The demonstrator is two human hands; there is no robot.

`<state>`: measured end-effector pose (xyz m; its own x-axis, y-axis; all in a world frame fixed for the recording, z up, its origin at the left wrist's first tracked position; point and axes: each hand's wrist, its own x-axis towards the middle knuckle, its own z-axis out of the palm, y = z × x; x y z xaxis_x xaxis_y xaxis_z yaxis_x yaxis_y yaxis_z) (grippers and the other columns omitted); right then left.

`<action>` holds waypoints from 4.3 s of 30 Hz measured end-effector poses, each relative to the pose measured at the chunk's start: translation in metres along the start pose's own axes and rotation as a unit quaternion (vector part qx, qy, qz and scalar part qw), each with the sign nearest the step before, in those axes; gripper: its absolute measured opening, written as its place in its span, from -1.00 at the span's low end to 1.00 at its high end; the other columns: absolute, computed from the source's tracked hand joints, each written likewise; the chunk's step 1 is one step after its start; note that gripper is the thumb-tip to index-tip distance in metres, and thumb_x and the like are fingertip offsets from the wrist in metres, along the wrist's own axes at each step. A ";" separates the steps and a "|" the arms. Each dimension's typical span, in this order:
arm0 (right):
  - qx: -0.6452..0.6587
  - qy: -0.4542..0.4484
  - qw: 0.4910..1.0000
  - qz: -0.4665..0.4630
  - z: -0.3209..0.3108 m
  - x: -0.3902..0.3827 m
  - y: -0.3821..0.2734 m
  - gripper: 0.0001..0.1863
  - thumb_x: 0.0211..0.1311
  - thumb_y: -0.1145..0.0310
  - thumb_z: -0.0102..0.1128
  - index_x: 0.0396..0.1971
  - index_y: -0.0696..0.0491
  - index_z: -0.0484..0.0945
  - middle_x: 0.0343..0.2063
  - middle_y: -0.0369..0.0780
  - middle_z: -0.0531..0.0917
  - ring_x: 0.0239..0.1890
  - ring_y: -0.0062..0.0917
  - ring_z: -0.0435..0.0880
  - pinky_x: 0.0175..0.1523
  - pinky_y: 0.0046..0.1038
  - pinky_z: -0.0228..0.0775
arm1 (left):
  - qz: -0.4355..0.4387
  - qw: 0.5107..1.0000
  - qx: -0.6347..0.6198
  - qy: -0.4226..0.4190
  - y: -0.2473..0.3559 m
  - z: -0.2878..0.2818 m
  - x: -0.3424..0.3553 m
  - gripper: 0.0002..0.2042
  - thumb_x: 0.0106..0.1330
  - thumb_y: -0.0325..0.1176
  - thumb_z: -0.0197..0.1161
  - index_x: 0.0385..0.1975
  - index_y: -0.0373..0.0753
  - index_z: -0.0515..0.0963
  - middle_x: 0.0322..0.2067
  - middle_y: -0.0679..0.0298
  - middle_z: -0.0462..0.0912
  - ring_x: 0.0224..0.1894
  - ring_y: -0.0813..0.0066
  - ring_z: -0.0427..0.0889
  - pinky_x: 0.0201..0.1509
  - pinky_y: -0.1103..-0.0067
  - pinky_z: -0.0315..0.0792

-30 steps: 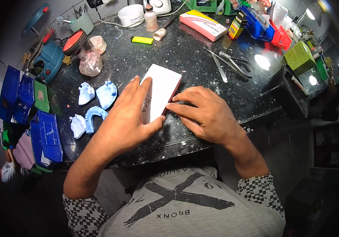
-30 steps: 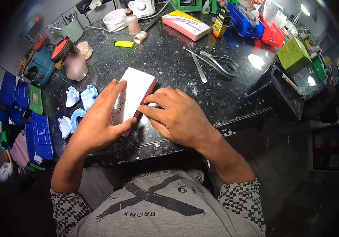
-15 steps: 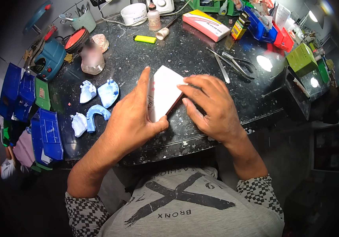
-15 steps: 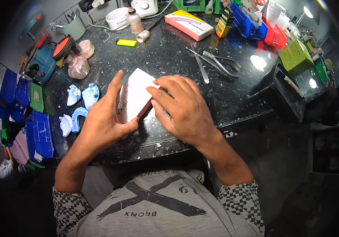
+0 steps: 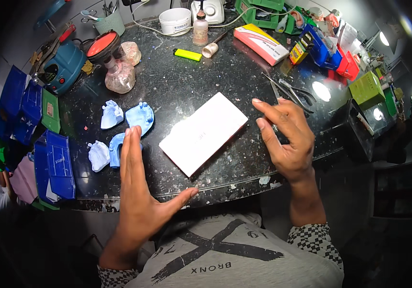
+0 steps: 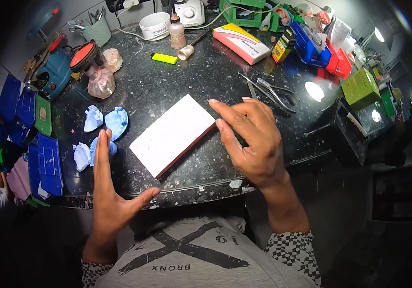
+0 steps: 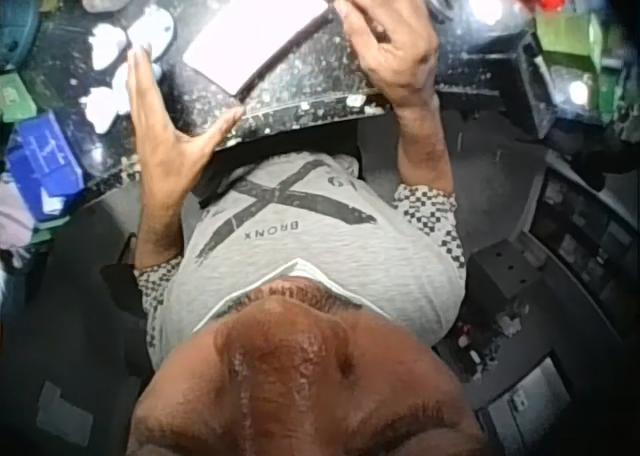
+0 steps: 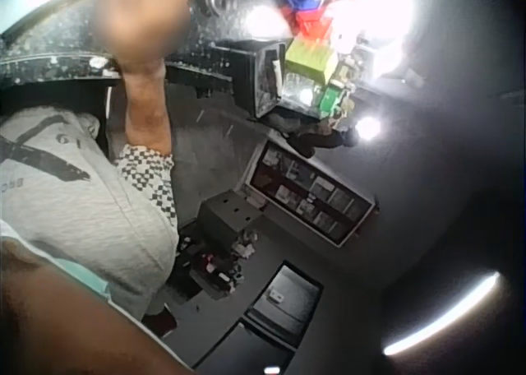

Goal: The person removes a pink wax sheet from a box, holds the sheet over a flame to soften it, and presses the softened wax onto a dental model by hand.

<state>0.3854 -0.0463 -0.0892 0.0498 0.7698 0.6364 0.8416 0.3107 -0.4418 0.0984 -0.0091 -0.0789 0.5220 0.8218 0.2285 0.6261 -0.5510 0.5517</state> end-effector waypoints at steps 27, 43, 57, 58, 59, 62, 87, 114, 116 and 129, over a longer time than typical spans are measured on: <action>0.030 -0.383 0.892 -0.240 0.037 0.076 -0.024 -0.43 0.09 0.29 0.41 0.13 0.09 0.50 0.06 -0.12 0.57 0.19 -0.29 0.53 0.40 -0.11 0.22 | -0.048 0.996 -0.016 0.069 -0.011 0.038 0.002 0.26 -0.17 -0.16 0.69 0.50 -0.36 -0.10 0.20 0.16 0.51 0.29 0.21 0.33 0.37 0.27 0.00; -0.016 -0.462 0.831 -0.310 0.055 0.091 -0.021 -0.14 -0.10 0.01 0.55 0.19 0.16 0.44 0.00 -0.11 0.63 0.15 -0.28 0.59 0.48 -0.10 0.12 | -0.051 0.995 -0.042 0.081 -0.018 0.038 -0.004 0.19 -0.13 -0.11 0.67 0.44 -0.44 0.00 0.09 0.10 0.60 0.20 0.29 0.42 0.27 0.24 0.01; -0.042 -0.391 0.908 -0.145 0.074 0.073 -0.058 -0.12 0.07 0.00 0.36 0.28 0.26 0.29 0.10 0.18 0.51 0.26 -0.02 0.44 0.38 0.06 0.20 | -0.035 0.993 -0.015 0.115 -0.016 0.042 -0.004 -0.15 -0.24 -0.11 0.69 0.15 -0.27 0.48 -0.07 0.15 0.57 0.12 0.23 0.49 0.30 0.24 0.12; -0.030 -0.413 0.900 -0.137 0.074 0.076 -0.060 -0.13 0.04 0.03 0.37 0.26 0.27 0.30 0.05 0.17 0.54 0.20 -0.02 0.49 0.35 0.01 0.26 | -0.034 0.992 -0.022 0.119 -0.017 0.042 -0.004 -0.15 -0.24 -0.11 0.69 0.14 -0.28 0.48 -0.07 0.15 0.57 0.11 0.23 0.49 0.29 0.23 0.12; -0.029 -0.413 0.899 -0.140 0.074 0.076 -0.063 -0.13 0.04 0.03 0.37 0.26 0.27 0.30 0.05 0.17 0.54 0.20 -0.02 0.49 0.35 0.01 0.26 | -0.025 0.991 -0.008 0.129 -0.018 0.044 -0.005 -0.14 -0.23 -0.09 0.68 0.15 -0.29 0.47 -0.08 0.15 0.57 0.10 0.24 0.49 0.28 0.23 0.13; -0.017 -0.416 0.902 -0.116 0.072 0.071 -0.075 -0.18 -0.01 0.15 0.36 0.21 0.33 0.33 -0.07 0.10 0.60 0.03 -0.05 0.59 0.22 -0.15 0.42 | -0.024 0.991 0.007 0.134 -0.020 0.049 -0.008 -0.12 -0.21 -0.07 0.67 0.18 -0.30 0.44 -0.08 0.15 0.57 0.11 0.24 0.48 0.27 0.23 0.13; 0.066 -0.391 0.916 -0.062 -0.002 0.062 -0.031 -0.78 0.25 0.31 0.31 -0.21 0.13 0.58 -0.38 -0.11 0.62 -0.27 -0.13 0.67 -0.13 -0.22 0.55 | 0.017 0.992 0.056 0.113 -0.013 0.044 -0.009 -0.29 -0.20 -0.31 0.59 0.08 -0.14 0.45 -0.04 0.24 0.57 0.11 0.22 0.47 0.32 0.25 0.10; -0.011 -0.410 0.813 -0.414 0.038 0.092 -0.006 -0.64 0.18 0.27 0.25 -0.09 0.16 0.58 -0.12 -0.03 0.72 -0.15 -0.23 0.76 -0.13 -0.27 0.68 | 0.006 0.990 -0.003 0.140 -0.020 0.047 -0.009 -0.39 -0.26 -0.36 0.66 -0.32 -0.17 0.29 -0.02 0.06 0.61 0.06 0.11 0.51 0.27 0.23 0.16; -0.009 -0.404 0.814 -0.418 0.039 0.089 -0.004 -0.61 0.19 0.27 0.26 -0.04 0.17 0.57 -0.10 -0.01 0.71 -0.13 -0.23 0.76 -0.12 -0.28 0.69 | 0.007 0.990 -0.004 0.139 -0.021 0.047 -0.009 -0.39 -0.27 -0.36 0.66 -0.32 -0.17 0.29 -0.03 0.06 0.61 0.06 0.12 0.51 0.26 0.23 0.16; -0.054 -0.253 0.819 -0.512 0.035 0.086 -0.004 -0.51 0.23 0.29 0.13 0.16 0.10 0.49 -0.28 -0.21 0.68 -0.25 -0.45 0.75 -0.22 -0.44 0.67 | 0.012 0.991 -0.004 0.130 -0.025 0.048 -0.011 -0.44 -0.16 -0.29 0.63 -0.28 -0.17 0.32 0.01 0.08 0.60 0.10 0.13 0.49 0.26 0.21 0.17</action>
<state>0.3671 0.0381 -0.0549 -0.9186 0.2773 0.2817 0.3464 0.9080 0.2357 0.1046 -0.0112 -0.1340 0.3698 0.8181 0.4403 0.6097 -0.5713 0.5494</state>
